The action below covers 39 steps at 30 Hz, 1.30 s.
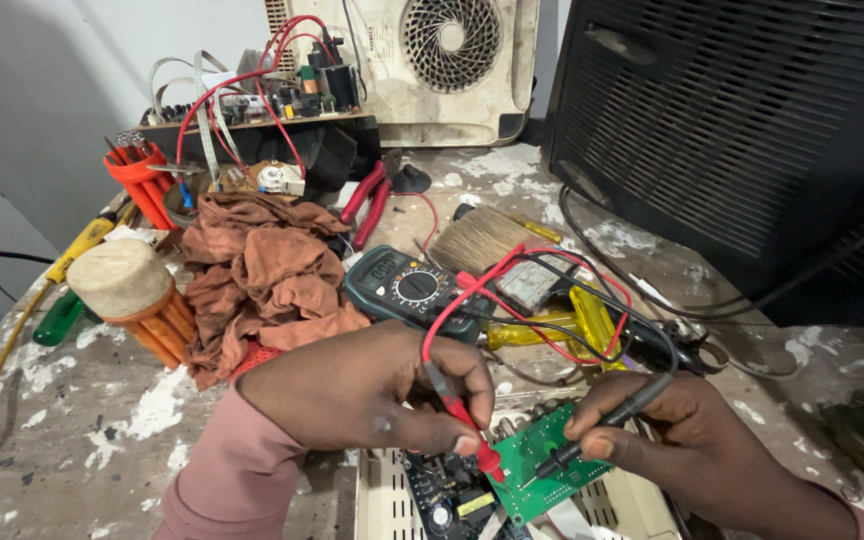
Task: The person picks up a digital multimeter, adjusts its dial, and wipes it with a cloth. They then use the multimeter probes to test points on a green circuit board fitted inside an opened electronic device on the workbench, repositioning the probes across different spots on the board.
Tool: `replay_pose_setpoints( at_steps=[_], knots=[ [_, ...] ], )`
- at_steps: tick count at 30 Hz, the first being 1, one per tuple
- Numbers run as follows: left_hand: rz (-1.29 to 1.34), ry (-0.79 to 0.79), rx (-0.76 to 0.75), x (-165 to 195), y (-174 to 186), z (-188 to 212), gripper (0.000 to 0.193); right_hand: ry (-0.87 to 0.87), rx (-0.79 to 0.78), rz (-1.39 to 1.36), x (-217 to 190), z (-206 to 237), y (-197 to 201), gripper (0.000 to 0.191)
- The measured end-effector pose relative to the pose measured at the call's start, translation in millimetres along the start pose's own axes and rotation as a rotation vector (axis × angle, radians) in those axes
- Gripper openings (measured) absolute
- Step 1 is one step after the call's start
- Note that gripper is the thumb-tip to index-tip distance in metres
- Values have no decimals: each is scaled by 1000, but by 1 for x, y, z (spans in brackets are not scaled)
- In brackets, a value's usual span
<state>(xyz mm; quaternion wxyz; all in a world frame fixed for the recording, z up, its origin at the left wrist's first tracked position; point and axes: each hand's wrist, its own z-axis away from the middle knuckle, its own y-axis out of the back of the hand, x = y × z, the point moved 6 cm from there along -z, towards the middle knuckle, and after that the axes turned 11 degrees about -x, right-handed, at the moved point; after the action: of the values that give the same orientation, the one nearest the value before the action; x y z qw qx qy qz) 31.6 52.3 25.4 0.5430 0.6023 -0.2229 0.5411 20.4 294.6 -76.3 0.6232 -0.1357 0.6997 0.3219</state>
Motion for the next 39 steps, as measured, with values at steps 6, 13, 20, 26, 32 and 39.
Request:
replay_pose_setpoints(
  at_steps=[6,13,20,26,32,39],
  knots=[
    [-10,-5,-10,-2,-5,-5,17,-2,10,25,7,3,1,13],
    [-5,15,-6,-4,-5,-5,18,19,7,31,7,4,1,13],
    [33,16,-2,-7,-6,-5,17,13,-4,17,5,2,0,13],
    [-24,-24,-16,-4,-6,-5,18,-29,-4,-29,5,3,-1,13],
    [-13,7,-15,-5,-4,-5,18,8,-2,25,7,2,3,13],
    [60,-14,-35,-4,-6,-4,18,30,-2,-56,14,4,5,14]
  ],
)
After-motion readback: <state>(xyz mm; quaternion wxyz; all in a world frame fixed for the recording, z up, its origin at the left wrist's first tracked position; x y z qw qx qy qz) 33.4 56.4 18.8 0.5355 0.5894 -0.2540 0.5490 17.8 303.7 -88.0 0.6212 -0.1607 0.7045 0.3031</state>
